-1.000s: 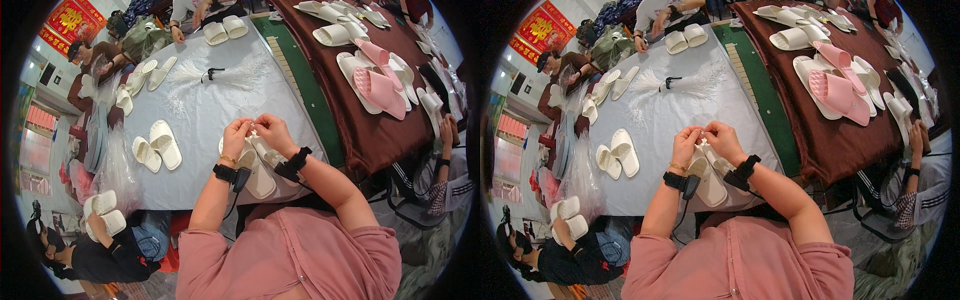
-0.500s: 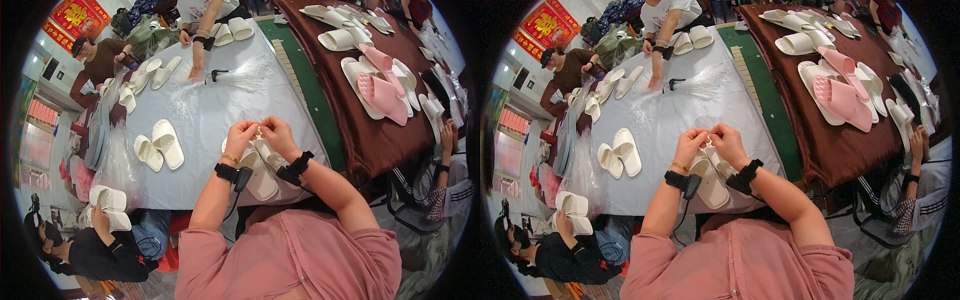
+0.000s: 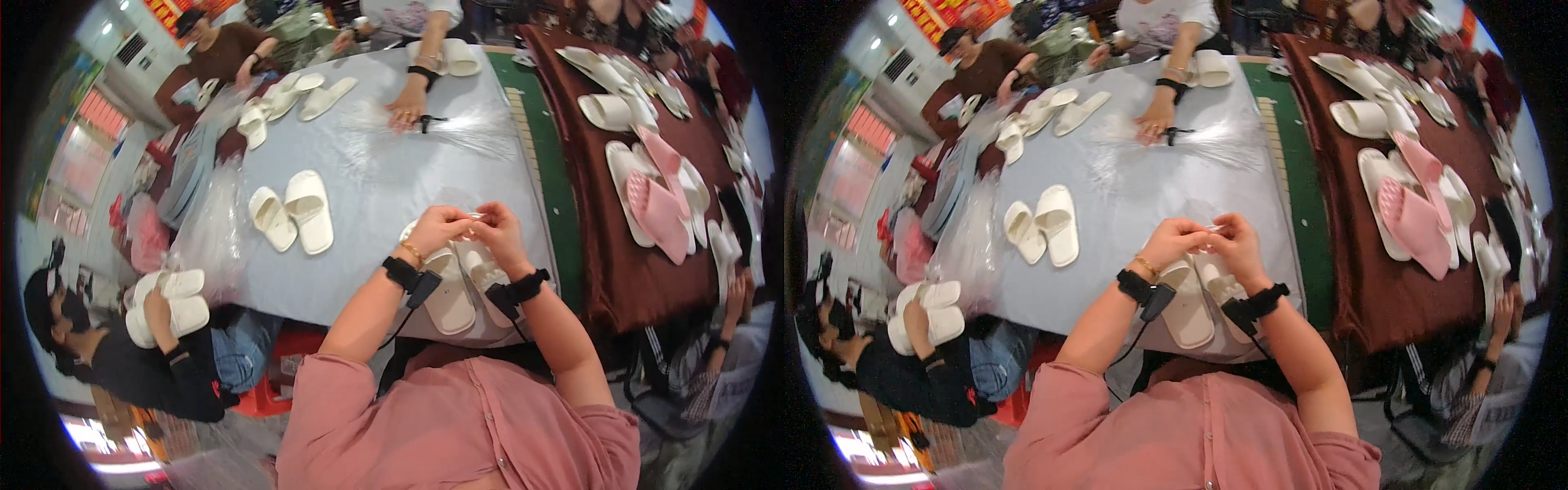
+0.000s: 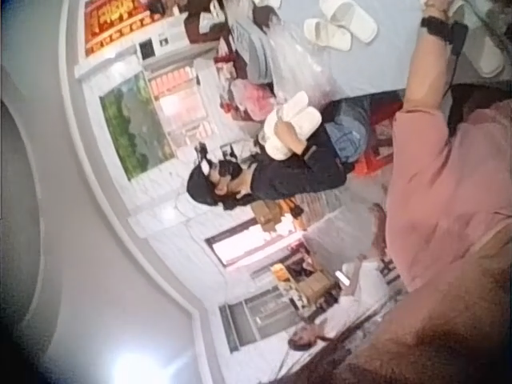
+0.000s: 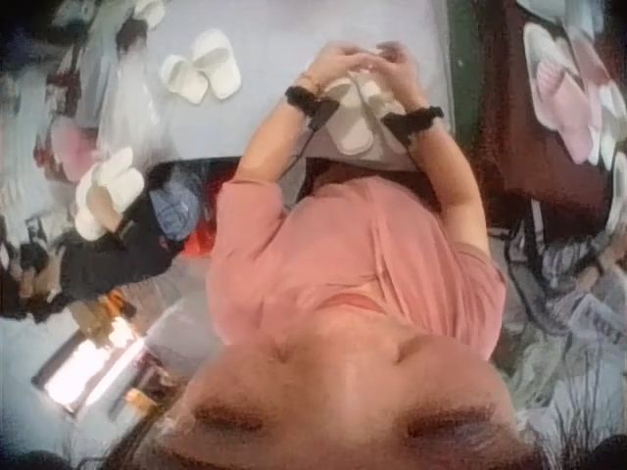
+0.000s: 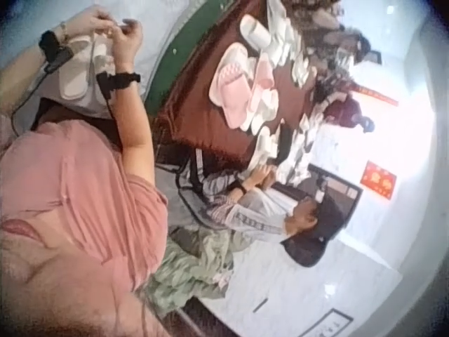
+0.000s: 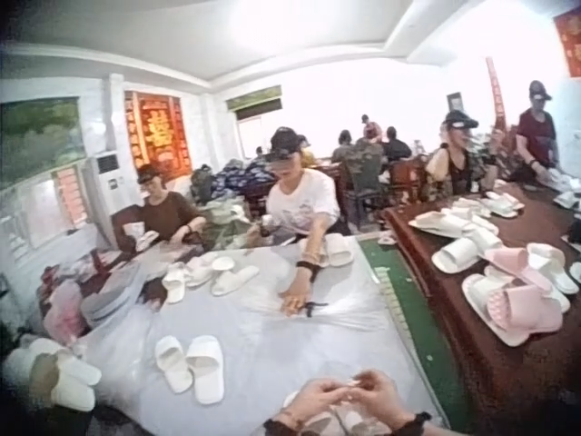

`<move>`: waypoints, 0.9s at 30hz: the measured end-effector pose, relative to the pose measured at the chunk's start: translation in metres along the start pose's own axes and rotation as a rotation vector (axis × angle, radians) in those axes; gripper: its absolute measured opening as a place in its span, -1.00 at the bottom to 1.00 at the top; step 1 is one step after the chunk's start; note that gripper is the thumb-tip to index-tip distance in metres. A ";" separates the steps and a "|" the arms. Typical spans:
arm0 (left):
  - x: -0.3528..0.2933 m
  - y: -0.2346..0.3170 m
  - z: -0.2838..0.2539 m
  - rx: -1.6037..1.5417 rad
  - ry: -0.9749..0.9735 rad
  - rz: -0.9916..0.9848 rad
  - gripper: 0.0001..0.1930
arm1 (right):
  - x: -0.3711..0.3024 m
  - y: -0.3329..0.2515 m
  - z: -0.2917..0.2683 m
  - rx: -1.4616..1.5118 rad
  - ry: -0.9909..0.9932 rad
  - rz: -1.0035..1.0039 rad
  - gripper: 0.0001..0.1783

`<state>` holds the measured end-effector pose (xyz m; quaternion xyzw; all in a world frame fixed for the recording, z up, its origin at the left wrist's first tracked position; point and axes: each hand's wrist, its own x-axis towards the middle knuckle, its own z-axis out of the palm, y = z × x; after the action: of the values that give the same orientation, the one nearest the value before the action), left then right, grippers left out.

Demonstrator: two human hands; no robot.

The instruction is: Assembling plastic straps into shoe soles at a factory workstation.

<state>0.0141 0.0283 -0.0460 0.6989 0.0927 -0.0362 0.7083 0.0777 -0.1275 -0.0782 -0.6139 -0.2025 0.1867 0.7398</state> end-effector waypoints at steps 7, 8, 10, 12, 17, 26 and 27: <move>-0.002 -0.014 0.005 0.050 0.064 0.144 -0.81 | -0.001 -0.017 0.000 0.012 0.007 0.211 -0.68; -0.006 -0.016 0.006 0.092 0.129 0.183 -0.82 | -0.002 -0.017 0.001 0.021 0.020 0.206 -0.68; -0.014 -0.006 0.005 0.112 0.156 0.222 -0.82 | -0.005 -0.016 0.002 0.018 0.030 0.172 -0.73; -0.022 0.005 -0.001 0.188 0.228 0.267 -0.82 | -0.013 -0.020 0.001 0.052 0.140 0.109 -0.77; -0.059 0.077 -0.050 0.071 0.346 0.252 -0.88 | -0.028 -0.057 -0.039 -0.142 0.151 -0.058 -0.81; -0.137 0.130 -0.257 0.160 0.770 0.396 -0.84 | -0.049 -0.187 -0.118 -0.748 0.290 -0.302 -0.76; -0.127 0.132 -0.259 0.263 0.839 0.353 -0.78 | -0.051 -0.197 -0.139 -0.943 0.438 -0.396 -0.70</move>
<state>-0.1076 0.2796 0.1050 0.7418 0.2453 0.3590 0.5105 0.1128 -0.3048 0.0895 -0.8532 -0.2169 -0.1988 0.4307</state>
